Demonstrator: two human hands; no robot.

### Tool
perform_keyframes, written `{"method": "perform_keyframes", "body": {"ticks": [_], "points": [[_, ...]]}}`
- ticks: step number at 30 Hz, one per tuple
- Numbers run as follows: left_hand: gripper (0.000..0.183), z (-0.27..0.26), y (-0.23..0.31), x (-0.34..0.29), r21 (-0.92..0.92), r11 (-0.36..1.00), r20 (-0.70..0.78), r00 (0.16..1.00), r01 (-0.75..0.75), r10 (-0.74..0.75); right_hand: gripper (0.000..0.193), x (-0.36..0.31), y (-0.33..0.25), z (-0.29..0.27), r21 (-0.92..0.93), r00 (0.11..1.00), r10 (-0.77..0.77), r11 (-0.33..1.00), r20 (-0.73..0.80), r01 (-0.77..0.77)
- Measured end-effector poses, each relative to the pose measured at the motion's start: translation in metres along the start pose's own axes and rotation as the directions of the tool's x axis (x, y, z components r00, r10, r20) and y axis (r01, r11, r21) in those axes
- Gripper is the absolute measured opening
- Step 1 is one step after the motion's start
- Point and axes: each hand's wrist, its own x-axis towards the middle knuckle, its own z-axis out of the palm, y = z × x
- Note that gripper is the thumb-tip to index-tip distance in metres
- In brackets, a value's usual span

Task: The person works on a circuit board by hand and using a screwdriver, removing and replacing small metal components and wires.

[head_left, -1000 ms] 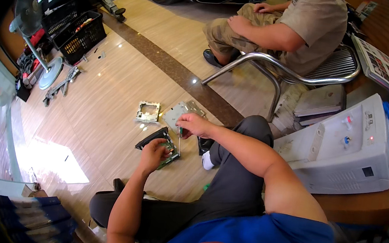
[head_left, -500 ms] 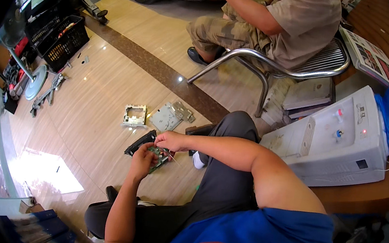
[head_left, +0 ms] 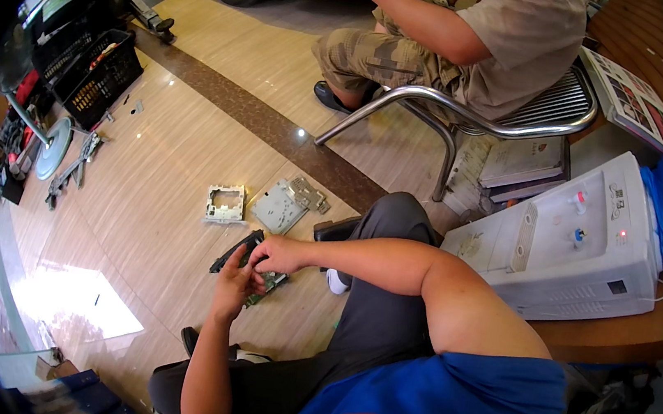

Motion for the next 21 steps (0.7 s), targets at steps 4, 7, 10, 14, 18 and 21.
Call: {"method": "perform_keyframes", "body": {"ticks": [4, 7, 10, 14, 18, 21], "points": [[0.063, -0.009, 0.004, 0.0, -0.043, 0.999, 0.005, 1.0, 0.022, -0.022, 0.019, 0.003, -0.009, 0.001, -0.101, 0.997, -0.077, 0.992, -0.025, 0.074], [0.065, -0.014, 0.005, 0.001, -0.07, 0.997, 0.053, 0.998, 0.036, -0.033, 0.016, 0.004, -0.016, 0.002, -0.075, 0.992, -0.124, 0.99, -0.027, 0.122], [0.066, -0.017, 0.004, 0.0, -0.179, 0.984, 0.119, 0.993, 0.026, -0.005, 0.014, 0.004, -0.02, 0.0, -0.062, 0.988, -0.148, 0.987, -0.037, 0.146], [0.066, -0.02, 0.005, 0.002, -0.24, 0.97, 0.209, 0.978, 0.028, 0.024, 0.013, 0.005, -0.024, -0.003, -0.033, 0.982, -0.186, 0.982, -0.038, 0.185], [0.064, -0.021, 0.005, 0.004, -0.279, 0.959, 0.236, 0.971, 0.042, 0.026, 0.013, 0.004, -0.027, -0.005, -0.042, 0.98, -0.192, 0.981, -0.058, 0.19], [0.061, -0.02, 0.004, 0.006, -0.294, 0.954, 0.229, 0.973, 0.048, 0.022, 0.011, 0.004, -0.027, -0.005, -0.058, 0.985, -0.166, 0.985, -0.038, 0.164]]}}
